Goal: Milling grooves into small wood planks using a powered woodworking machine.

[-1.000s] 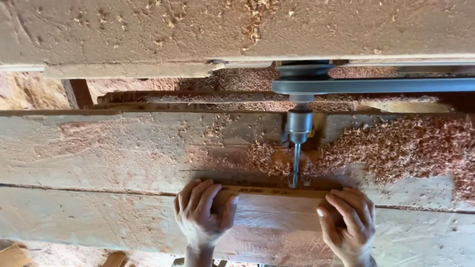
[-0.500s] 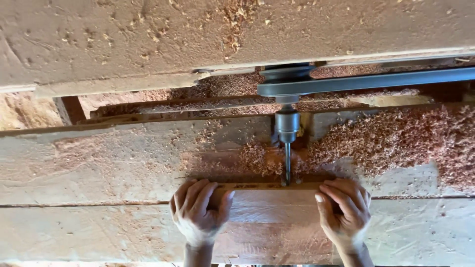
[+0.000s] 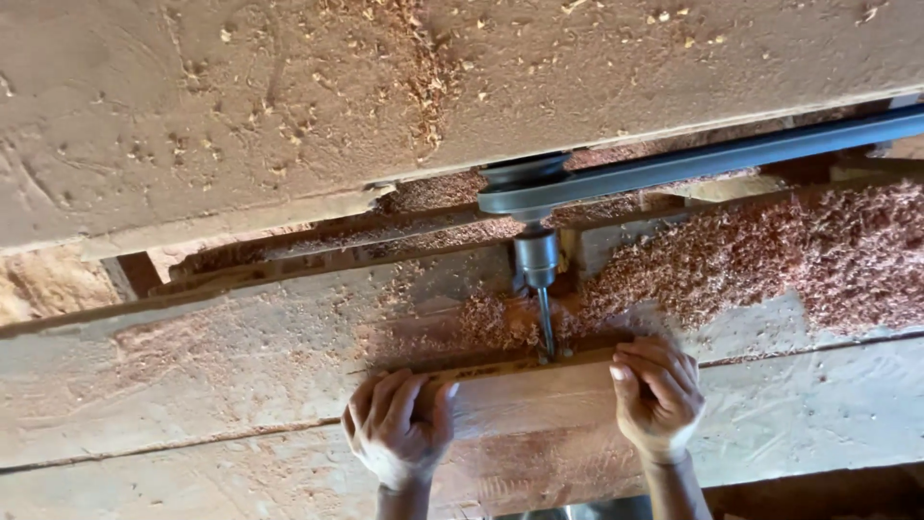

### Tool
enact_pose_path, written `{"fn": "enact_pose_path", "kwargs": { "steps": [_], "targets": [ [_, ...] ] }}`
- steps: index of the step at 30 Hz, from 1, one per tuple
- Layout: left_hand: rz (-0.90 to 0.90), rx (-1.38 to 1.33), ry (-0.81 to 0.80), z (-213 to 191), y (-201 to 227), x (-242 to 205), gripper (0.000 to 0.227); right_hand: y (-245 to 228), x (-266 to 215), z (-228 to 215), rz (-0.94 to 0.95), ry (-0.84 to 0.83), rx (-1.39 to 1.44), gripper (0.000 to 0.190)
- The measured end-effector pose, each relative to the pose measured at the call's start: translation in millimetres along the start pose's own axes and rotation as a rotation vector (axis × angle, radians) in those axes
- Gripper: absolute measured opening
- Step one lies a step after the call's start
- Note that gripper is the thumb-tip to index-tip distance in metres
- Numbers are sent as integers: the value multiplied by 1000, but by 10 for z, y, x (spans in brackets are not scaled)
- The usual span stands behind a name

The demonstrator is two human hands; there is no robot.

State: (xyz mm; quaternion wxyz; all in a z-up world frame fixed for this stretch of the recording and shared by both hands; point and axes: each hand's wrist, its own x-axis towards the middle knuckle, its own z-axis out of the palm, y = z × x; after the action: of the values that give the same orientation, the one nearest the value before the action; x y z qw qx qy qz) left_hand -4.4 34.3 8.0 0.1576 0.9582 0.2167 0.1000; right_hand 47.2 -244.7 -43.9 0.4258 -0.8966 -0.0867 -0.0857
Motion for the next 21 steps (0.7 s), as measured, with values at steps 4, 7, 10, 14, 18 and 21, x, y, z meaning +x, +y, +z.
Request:
{"fn": "enact_pose_path", "kwargs": {
  "steps": [4,7,10,14,18,21],
  "targets": [
    [0,18,-37,-24,-1,21,37,42,-51,20,26,-18,10,17],
    [1,-17,-48,-42,32,44,33,9,-33,19,40,11,-40,19],
    [1,-36,-46,-47,44,45,33,7,-41,13,19,15,-70,17],
    [21,-36,-9,21,-7,34,34,27,-105,32,6,42,-146,12],
    [21,-36,11,81,-70,34,36,20,-95,65,26,75,-151,12],
    [35,-54,92,223,-152,-19,37,0,-47,81,65,74,-157,16]
  ]
}}
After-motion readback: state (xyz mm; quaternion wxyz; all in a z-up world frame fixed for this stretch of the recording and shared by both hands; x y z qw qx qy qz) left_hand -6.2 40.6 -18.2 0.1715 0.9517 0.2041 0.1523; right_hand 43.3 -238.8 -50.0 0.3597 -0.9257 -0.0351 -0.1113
